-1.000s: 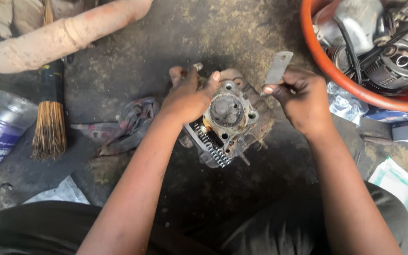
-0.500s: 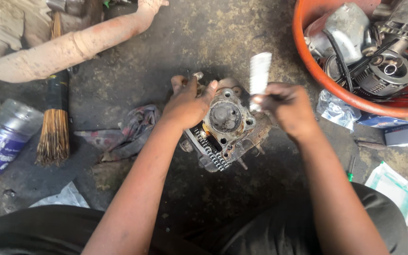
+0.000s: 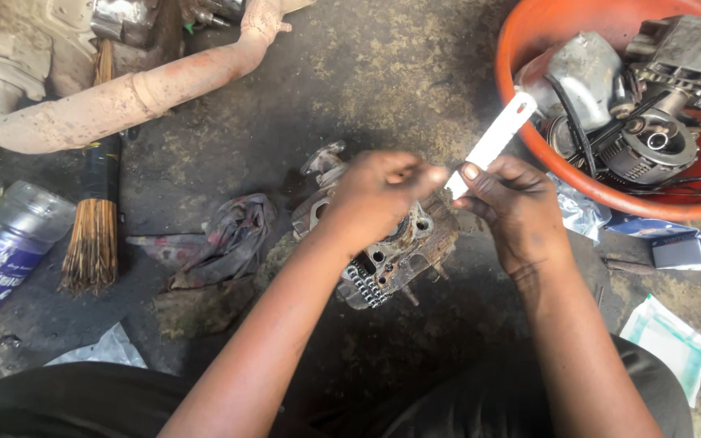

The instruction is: The person scrubs the surface of a disassembled engine cylinder head with a metal scraper, then uses a screwdriver to clean the internal ports and bolt holes. The person rotates the part to access different areas during the cleaning process.

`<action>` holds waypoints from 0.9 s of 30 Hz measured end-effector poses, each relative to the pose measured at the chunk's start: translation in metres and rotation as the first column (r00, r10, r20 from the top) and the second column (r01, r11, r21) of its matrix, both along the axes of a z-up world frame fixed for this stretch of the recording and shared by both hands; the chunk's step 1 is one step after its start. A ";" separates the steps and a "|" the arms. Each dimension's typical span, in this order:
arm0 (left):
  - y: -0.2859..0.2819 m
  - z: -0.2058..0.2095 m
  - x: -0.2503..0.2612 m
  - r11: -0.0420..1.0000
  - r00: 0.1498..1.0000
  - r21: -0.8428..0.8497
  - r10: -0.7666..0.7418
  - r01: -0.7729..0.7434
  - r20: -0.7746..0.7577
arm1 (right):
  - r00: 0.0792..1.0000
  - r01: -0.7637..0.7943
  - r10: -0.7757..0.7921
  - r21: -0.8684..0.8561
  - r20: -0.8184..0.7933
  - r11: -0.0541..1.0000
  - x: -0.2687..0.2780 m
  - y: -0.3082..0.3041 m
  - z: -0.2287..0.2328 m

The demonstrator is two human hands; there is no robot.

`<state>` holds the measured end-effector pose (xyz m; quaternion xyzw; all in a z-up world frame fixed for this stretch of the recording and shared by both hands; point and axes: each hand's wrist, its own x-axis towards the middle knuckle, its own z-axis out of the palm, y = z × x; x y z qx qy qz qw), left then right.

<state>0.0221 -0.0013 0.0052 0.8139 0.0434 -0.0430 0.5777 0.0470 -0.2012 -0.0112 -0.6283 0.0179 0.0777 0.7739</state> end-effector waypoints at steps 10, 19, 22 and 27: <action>-0.013 -0.025 -0.004 0.897 1.000 -0.441 -0.007 0.005 -0.002 | 0.995 0.081 -0.080 -0.023 0.058 0.996 -0.019 0.030 0.001; 0.030 0.014 0.002 0.866 0.988 -0.493 -0.139 0.089 -0.065 | 0.985 0.156 -0.157 0.020 0.070 0.987 -0.008 0.014 0.007; 0.082 0.034 -0.001 0.966 0.970 -0.169 0.163 -0.193 -0.180 | 0.971 0.214 -0.217 0.043 0.098 0.976 0.001 -0.011 0.019; 0.124 0.021 -0.008 0.229 0.785 0.752 0.213 -0.618 0.581 | 0.941 0.306 -0.313 0.075 0.129 0.949 0.007 -0.040 0.029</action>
